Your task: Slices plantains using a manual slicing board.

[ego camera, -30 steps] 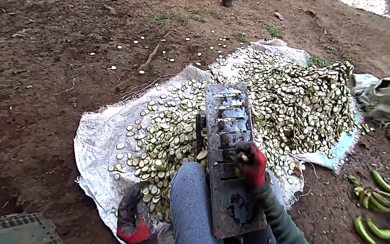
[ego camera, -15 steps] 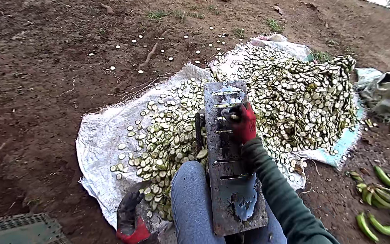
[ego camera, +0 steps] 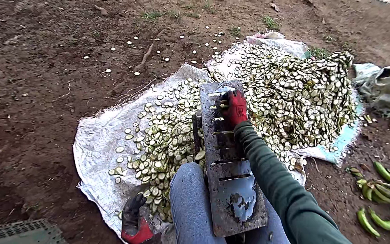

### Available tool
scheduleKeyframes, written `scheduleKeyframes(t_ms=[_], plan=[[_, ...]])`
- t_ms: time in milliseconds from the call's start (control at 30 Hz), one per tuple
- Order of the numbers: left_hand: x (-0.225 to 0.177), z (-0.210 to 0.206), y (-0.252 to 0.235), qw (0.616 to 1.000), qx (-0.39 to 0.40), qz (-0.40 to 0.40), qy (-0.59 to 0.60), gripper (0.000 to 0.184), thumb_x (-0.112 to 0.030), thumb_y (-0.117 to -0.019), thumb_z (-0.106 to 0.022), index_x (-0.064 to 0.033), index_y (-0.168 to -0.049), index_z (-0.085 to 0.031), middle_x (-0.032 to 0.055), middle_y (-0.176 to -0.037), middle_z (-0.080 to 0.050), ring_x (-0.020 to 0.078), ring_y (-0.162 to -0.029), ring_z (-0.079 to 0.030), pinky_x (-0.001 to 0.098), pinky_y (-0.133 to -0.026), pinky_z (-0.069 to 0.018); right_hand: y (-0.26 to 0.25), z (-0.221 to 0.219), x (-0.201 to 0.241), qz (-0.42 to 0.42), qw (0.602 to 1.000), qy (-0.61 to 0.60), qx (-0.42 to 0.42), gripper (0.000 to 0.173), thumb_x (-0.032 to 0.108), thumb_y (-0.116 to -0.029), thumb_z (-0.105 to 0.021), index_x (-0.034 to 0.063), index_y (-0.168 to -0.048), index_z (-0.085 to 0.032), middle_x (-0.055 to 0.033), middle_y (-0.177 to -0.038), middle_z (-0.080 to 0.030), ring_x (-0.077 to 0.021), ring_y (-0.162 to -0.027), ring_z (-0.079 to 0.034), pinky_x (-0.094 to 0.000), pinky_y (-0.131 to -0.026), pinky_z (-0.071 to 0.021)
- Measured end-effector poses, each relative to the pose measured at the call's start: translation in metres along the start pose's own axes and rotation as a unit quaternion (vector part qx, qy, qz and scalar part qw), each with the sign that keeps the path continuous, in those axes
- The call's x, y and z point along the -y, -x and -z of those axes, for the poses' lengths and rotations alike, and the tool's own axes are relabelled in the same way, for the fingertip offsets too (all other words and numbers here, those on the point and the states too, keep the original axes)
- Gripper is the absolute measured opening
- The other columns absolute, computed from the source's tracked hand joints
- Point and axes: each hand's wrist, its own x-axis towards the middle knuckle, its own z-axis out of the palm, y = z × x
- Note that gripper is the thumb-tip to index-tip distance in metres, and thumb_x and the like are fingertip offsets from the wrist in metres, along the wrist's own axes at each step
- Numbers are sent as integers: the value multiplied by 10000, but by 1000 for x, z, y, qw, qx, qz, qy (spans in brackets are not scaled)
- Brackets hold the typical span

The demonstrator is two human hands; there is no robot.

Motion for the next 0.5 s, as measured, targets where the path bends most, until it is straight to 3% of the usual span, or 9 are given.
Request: scheduleKeyframes(t_ms=[67,167,233,267,333,400,433,500], plan=[[3,7,2,1000,8,0,1,475,-16,-972,-453,204,-1387,-377,237,-1311,-585,41,-1088,-636,206,-947,-523,50,2,1,3,999,-32,-24,604,325,-745,-856,-24,-1197,-658,-280,-1238,-611,-447,-1187,-589,-597,-1001,-486],[12,12,2,1000,19,8,6,489,-18,-962,-450,215,-1383,-359,213,-1294,-595,17,-1059,-638,194,-933,-523,202,6,0,28,997,-37,-60,565,357,-701,-825,-66,-1057,-707,-302,-1096,-682,-484,-1069,-658,-636,-930,-514],[18,11,-1,999,24,21,-2,511,-25,-957,-449,215,-1396,-343,238,-1322,-576,27,-1078,-633,196,-948,-513,276,11,7,49,997,-15,-53,488,396,-694,-754,-6,-969,-740,-253,-1004,-709,-464,-981,-681,-632,-880,-515],[20,9,-2,999,20,25,-7,512,-24,-956,-456,215,-1396,-351,253,-1324,-574,36,-1076,-638,199,-944,-514,286,11,8,69,997,-7,-44,436,381,-663,-742,56,-953,-764,-223,-1003,-721,-465,-978,-682,-655,-874,-500],[19,3,-4,999,16,37,-16,501,-26,-963,-459,205,-1397,-368,268,-1321,-571,46,-1065,-639,205,-935,-519,249,9,10,99,995,-3,-31,417,324,-719,-724,205,-1113,-786,-162,-1137,-724,-467,-1123,-639,-716,-958,-423],[17,-1,-7,999,21,33,-11,488,-20,-971,-452,209,-1392,-361,264,-1330,-560,36,-1068,-633,203,-937,-518,169,9,10,83,996,-10,35,507,229,-829,-726,217,-1336,-705,-189,-1417,-617,-516,-1381,-467,-787,-1098,-257],[14,-2,-8,999,20,27,-5,492,-22,-966,-451,212,-1390,-358,258,-1329,-562,33,-1070,-634,205,-938,-520,125,8,10,51,995,-6,85,541,229,-895,-703,219,-1430,-628,-187,-1485,-562,-492,-1430,-417,-758,-1136,-228],[8,-2,-8,1000,15,16,6,492,-22,-965,-455,210,-1388,-357,237,-1317,-573,31,-1064,-635,214,-936,-529,45,2,7,6,993,14,120,553,245,-942,-657,180,-1482,-561,-204,-1407,-611,-453,-1332,-532,-681,-1082,-382]])
